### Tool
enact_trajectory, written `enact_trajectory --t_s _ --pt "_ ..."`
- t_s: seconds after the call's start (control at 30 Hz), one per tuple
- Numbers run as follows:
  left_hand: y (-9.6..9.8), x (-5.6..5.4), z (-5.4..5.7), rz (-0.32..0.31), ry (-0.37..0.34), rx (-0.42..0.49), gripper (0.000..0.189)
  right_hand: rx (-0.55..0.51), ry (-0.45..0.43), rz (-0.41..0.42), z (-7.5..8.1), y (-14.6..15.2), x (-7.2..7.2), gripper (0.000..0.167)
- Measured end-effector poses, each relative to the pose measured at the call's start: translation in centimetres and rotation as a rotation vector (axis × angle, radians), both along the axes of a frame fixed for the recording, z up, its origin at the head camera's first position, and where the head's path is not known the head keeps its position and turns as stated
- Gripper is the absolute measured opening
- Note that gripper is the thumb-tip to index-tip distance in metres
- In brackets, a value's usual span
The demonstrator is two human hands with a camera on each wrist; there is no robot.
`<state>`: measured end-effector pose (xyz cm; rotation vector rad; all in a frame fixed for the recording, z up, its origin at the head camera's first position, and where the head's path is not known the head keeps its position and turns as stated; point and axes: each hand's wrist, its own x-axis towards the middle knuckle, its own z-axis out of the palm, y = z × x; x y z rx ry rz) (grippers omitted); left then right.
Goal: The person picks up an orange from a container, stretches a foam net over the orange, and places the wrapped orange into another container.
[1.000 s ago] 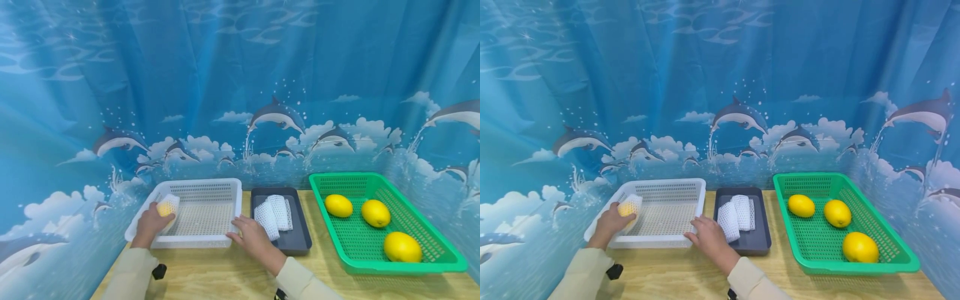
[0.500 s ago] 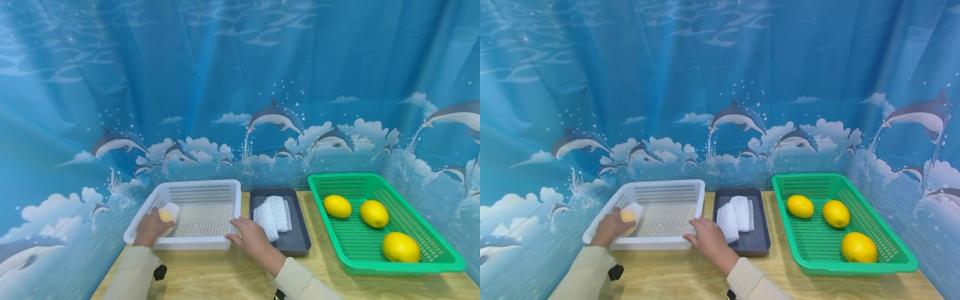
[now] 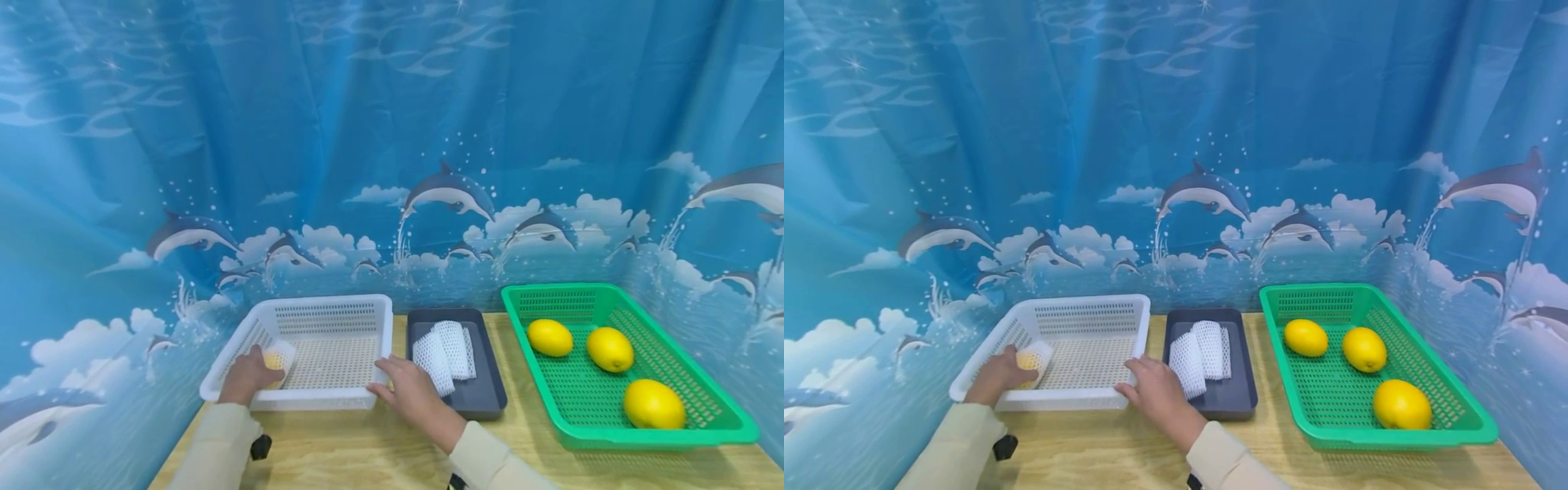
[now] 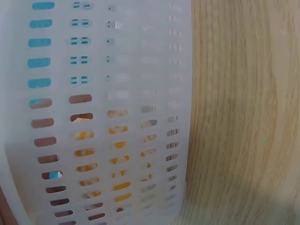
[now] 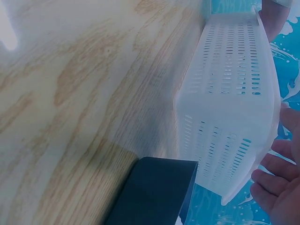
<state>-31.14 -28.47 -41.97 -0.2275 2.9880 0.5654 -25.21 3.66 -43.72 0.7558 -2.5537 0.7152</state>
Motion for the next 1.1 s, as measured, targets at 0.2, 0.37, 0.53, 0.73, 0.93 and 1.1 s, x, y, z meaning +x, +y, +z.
enact_trajectory --t_s 0.2,0.37,0.53,0.73,0.93,1.1 --pt "0.14 0.03 0.13 0.0 -0.025 -0.003 0.088 0.007 0.003 0.001 -0.04 0.08 -0.06 0.046" --pt "0.41 0.06 0.17 0.011 -0.058 -0.008 0.091 0.008 -0.003 0.001 0.06 0.07 0.04 0.045" --pt "0.64 0.07 0.05 0.037 -0.058 -0.003 0.091 0.004 -0.008 0.0 0.16 0.06 0.11 0.044" --pt "0.73 0.12 0.05 0.051 -0.054 0.01 0.093 0.006 -0.009 -0.004 0.27 0.07 0.15 0.045" --pt "0.59 0.18 0.06 0.055 -0.048 0.007 0.095 0.0 -0.013 -0.003 0.26 0.03 0.15 0.045" --pt "0.37 0.22 -0.18 0.02 -0.014 -0.016 0.094 0.0 -0.014 0.001 0.11 -0.02 0.05 0.043"
